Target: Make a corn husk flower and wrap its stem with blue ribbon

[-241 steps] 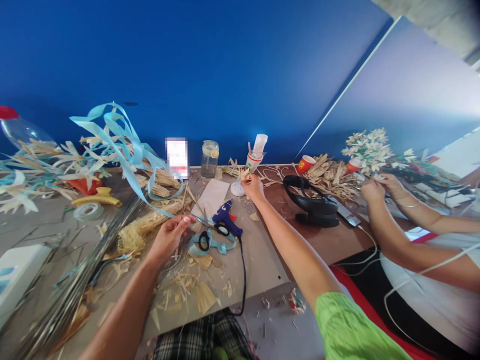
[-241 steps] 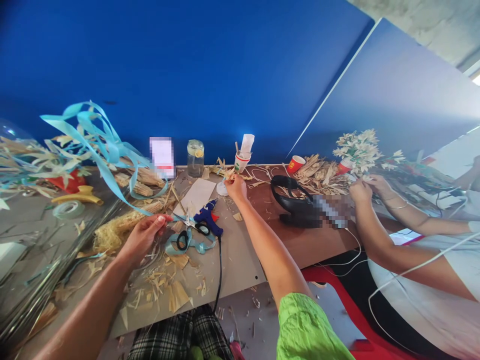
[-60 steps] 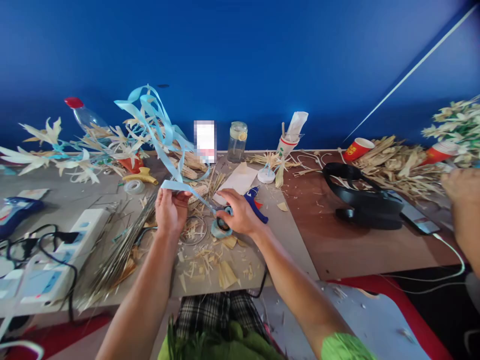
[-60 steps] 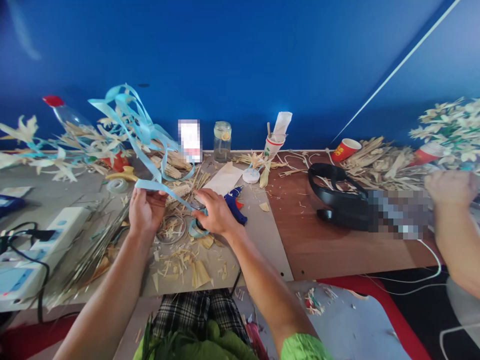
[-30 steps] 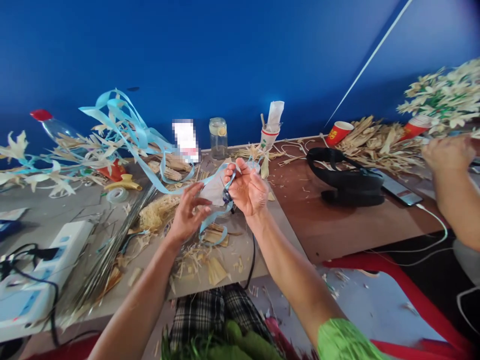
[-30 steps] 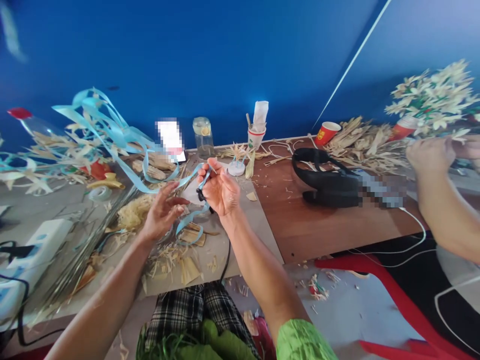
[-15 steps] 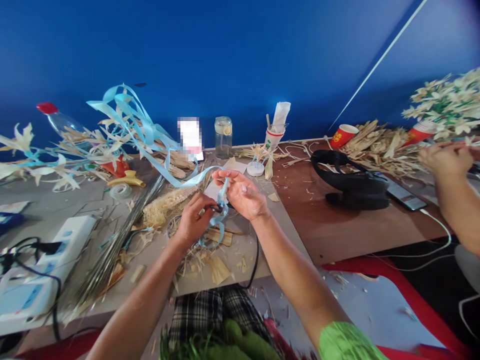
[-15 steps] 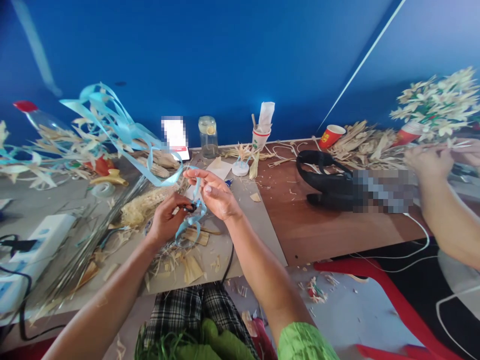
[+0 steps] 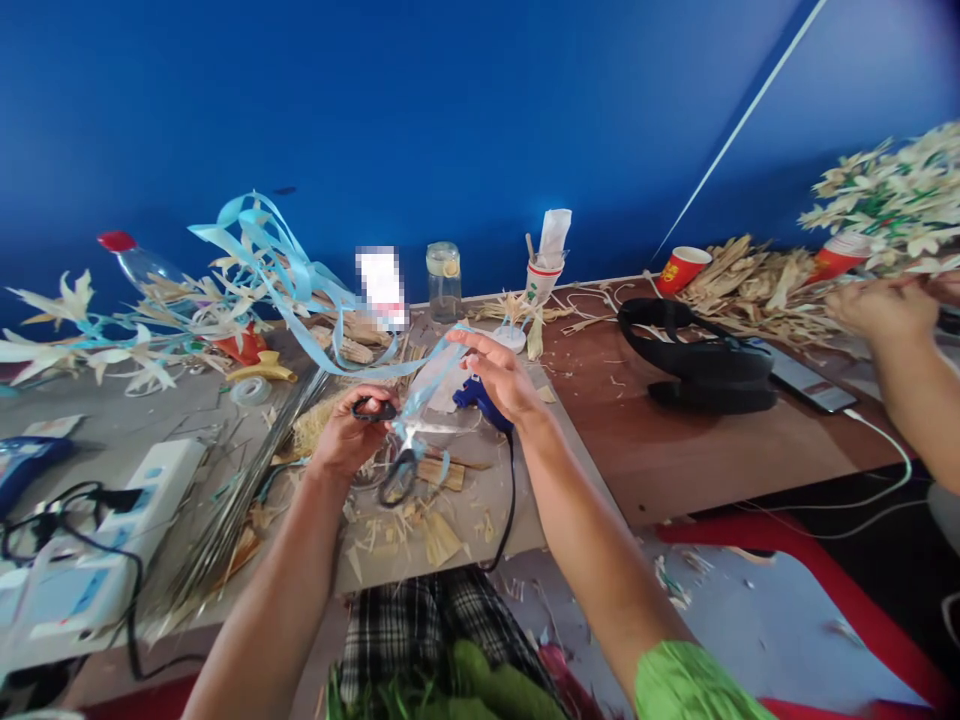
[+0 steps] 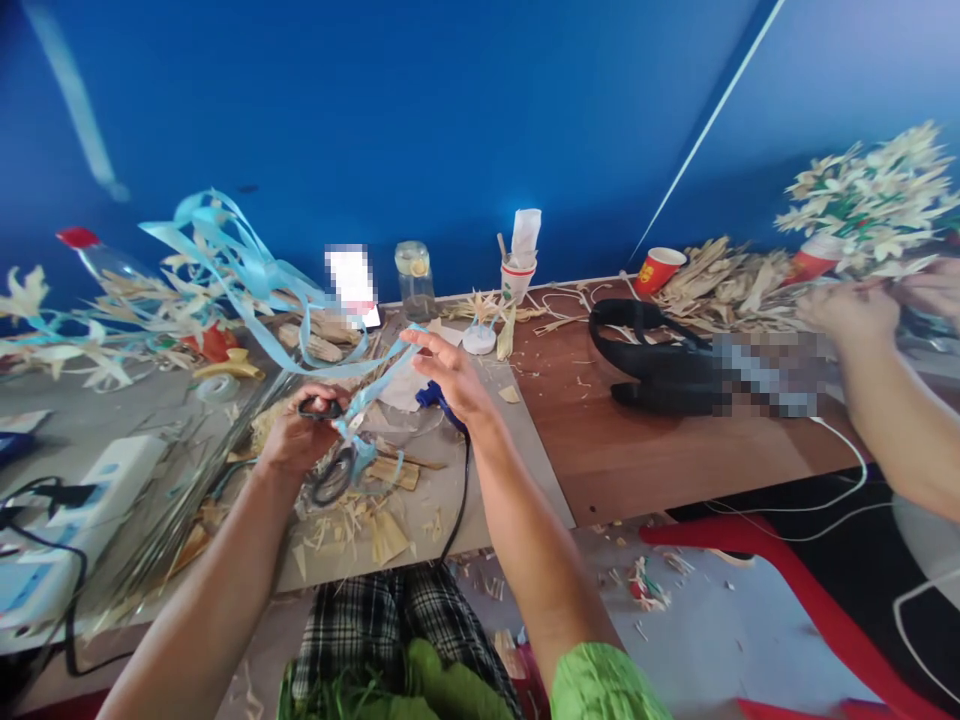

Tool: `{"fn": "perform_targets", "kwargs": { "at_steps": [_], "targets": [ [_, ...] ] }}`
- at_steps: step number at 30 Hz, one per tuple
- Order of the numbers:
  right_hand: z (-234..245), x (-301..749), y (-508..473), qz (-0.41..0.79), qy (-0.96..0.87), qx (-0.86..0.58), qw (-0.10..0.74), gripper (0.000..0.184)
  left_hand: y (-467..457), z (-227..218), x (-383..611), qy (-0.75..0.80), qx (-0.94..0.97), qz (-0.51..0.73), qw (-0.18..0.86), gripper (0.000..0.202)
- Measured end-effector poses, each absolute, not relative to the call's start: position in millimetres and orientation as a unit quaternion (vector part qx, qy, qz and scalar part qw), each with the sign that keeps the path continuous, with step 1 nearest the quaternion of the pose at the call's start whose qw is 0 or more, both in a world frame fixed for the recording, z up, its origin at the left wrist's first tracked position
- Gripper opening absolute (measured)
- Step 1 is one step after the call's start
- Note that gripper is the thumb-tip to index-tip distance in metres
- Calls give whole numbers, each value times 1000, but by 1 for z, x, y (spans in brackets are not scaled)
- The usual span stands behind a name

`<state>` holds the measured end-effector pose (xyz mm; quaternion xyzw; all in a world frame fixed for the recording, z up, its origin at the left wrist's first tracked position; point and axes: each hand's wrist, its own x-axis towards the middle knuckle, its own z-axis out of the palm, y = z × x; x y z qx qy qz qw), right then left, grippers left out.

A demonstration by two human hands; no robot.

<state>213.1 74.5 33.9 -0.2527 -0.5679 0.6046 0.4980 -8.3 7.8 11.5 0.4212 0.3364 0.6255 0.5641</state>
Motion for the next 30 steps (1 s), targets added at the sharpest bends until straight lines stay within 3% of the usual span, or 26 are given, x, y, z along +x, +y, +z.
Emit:
{"fn": "perform_targets", "kwargs": {
  "at_steps": [5, 12, 16, 19, 24, 30],
  "targets": [
    [29, 217, 84, 651, -507, -225, 519, 39, 11, 7, -21, 311, 410, 665, 542, 21],
    [36, 228, 94, 628, -326, -167, 687, 20, 16, 8, -36, 359, 359, 696, 508, 22],
    [43, 235, 90, 641, -327, -146, 679, 22, 19, 10, -24, 432, 364, 707, 425, 22],
    [47, 237, 87, 639, -334, -128, 681, 26, 23, 5, -14, 451, 405, 736, 302, 14],
    [48, 241, 84, 648, -349, -79, 673, 36, 24, -3, -11, 537, 556, 622, 122, 16],
    [49, 236, 79, 667, -389, -62, 633, 46, 26, -13, -5, 553, 662, 495, 102, 30]
  ]
}}
